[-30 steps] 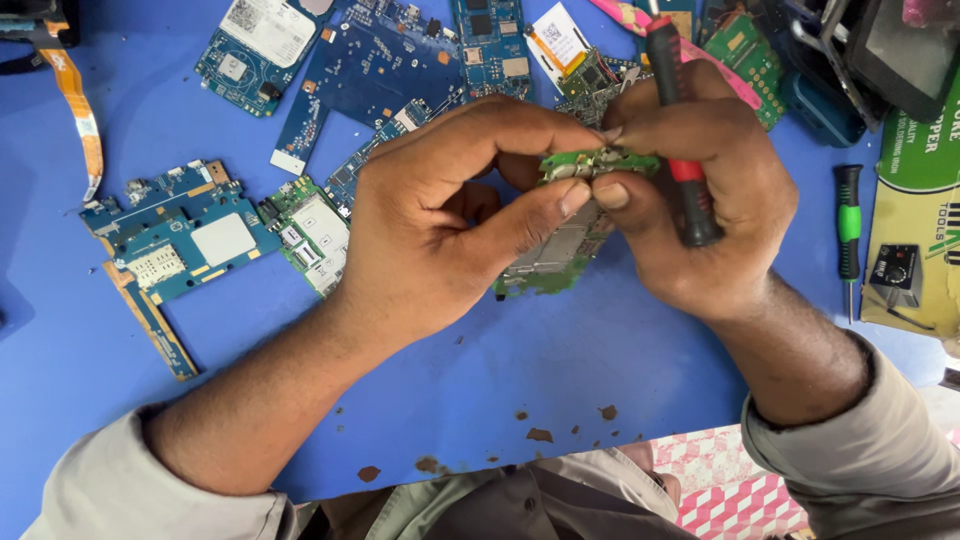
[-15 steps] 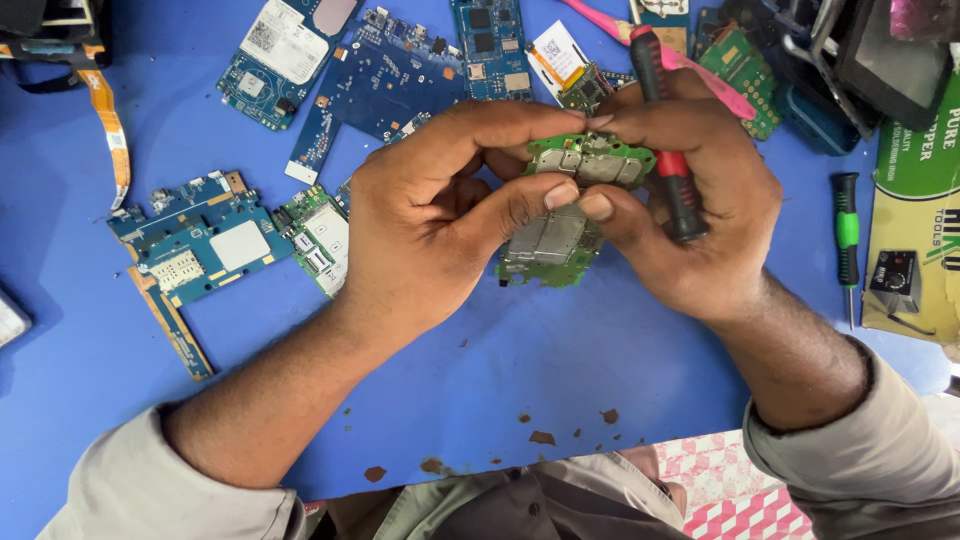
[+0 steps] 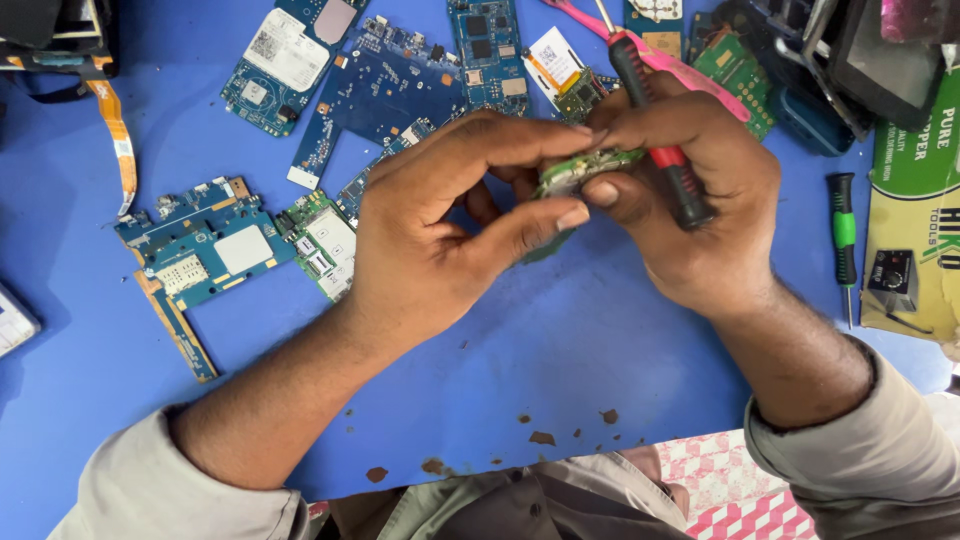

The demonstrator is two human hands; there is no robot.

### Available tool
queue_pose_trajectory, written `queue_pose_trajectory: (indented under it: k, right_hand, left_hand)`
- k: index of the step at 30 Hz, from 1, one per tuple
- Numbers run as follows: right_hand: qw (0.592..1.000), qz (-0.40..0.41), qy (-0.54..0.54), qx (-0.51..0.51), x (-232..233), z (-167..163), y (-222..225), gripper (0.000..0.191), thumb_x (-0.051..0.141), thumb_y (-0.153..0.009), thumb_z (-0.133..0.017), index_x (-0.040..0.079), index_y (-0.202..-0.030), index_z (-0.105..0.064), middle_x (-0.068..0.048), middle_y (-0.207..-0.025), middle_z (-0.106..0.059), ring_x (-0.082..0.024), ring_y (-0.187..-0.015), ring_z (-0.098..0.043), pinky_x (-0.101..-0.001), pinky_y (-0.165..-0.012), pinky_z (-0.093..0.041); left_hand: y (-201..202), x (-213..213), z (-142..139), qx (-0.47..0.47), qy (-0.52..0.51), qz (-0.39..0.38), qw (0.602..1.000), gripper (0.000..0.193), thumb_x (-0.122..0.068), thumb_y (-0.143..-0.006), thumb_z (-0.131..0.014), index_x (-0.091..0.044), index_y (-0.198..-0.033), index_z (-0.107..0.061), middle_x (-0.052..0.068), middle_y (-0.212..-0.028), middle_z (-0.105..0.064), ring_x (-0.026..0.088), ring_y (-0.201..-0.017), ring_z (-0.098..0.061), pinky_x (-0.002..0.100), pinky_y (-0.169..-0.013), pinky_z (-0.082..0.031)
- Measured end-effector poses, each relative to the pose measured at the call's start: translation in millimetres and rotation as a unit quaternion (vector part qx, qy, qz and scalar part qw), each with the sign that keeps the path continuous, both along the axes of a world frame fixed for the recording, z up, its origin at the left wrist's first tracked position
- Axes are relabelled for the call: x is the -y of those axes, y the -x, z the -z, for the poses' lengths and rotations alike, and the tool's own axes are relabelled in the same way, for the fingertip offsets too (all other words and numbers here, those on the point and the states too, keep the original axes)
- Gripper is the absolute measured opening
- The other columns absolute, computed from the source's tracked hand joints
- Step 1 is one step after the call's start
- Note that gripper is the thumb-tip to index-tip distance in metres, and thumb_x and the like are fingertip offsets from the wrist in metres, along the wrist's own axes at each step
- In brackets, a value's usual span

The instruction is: The person holds a phone motherboard in one hand and uses a screwdriver to pry and unscrew components from it, working around the board's edges. They briefly reach across the table, then resume prying parts off the board and set the board down at the end.

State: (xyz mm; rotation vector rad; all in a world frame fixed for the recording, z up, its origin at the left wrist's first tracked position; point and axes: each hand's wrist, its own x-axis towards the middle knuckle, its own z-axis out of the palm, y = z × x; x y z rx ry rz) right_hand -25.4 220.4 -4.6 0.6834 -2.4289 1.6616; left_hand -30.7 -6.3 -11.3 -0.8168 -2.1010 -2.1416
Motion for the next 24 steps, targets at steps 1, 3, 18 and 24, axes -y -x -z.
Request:
queue_pose_trajectory:
  k: [1, 3, 18, 24]
  right_hand:
    - [1.0, -0.008, 0.022, 0.013, 0.4, -0.4, 0.1, 0.025, 0.001, -0.101, -0.075, 0.003, -0.118, -0.058, -0.012, -0.114, -0.063, -0.017, -0.105, -0.065, -0.03, -0.095, -0.057]
    - [0.997, -0.016, 0.059, 0.037, 1.1, -1.3, 0.3, 0.021, -0.003, -0.099, -0.074, 0.004, -0.112, -0.059, -0.011, -0.112, -0.062, -0.017, -0.103, -0.063, -0.0297, -0.089, -0.058]
    - [0.993, -0.096, 0.065, 0.004, 2.4, -11.3, 2.0, 0.026, -0.015, -0.093, -0.066, 0.007, -0.105, -0.063, -0.013, -0.112, -0.062, -0.021, -0.107, -0.064, -0.0333, -0.095, -0.057]
    - [0.995, -0.002, 0.082, -0.048, 8.9, -8.0, 2.5, 0.019, 0.009, -0.108, -0.063, 0.003, -0.126, -0.058, -0.014, -0.114, -0.065, -0.018, -0.105, -0.066, -0.0309, -0.1, -0.056]
  left_hand:
    - [-0.1, -0.6, -1.2, 0.023, 0.003, 0.009, 1.0, 0.042, -0.009, -0.099, -0.086, -0.006, -0.132, -0.061, 0.001, -0.114, -0.072, 0.003, -0.096, -0.07, 0.017, -0.075, -0.056]
    - [1.5, -1.1, -2.2, 0.078, 0.016, 0.028, 0.996, 0.051, -0.016, -0.089, -0.089, -0.005, -0.128, -0.058, 0.002, -0.113, -0.07, 0.006, -0.096, -0.067, 0.02, -0.074, -0.055]
    - [8.5, 3.5, 6.9, -0.155, 0.17, 0.015, 0.973, 0.048, -0.006, -0.096, -0.075, -0.005, -0.137, -0.05, 0.01, -0.134, -0.06, 0.028, -0.129, -0.061, 0.04, -0.111, -0.047]
    - [8.9, 4.5, -2.2, -0.234, 0.282, -0.054, 0.929, 0.065, 0.004, -0.088, -0.067, -0.004, -0.15, -0.049, 0.009, -0.132, -0.06, 0.029, -0.126, -0.057, 0.044, -0.111, -0.041]
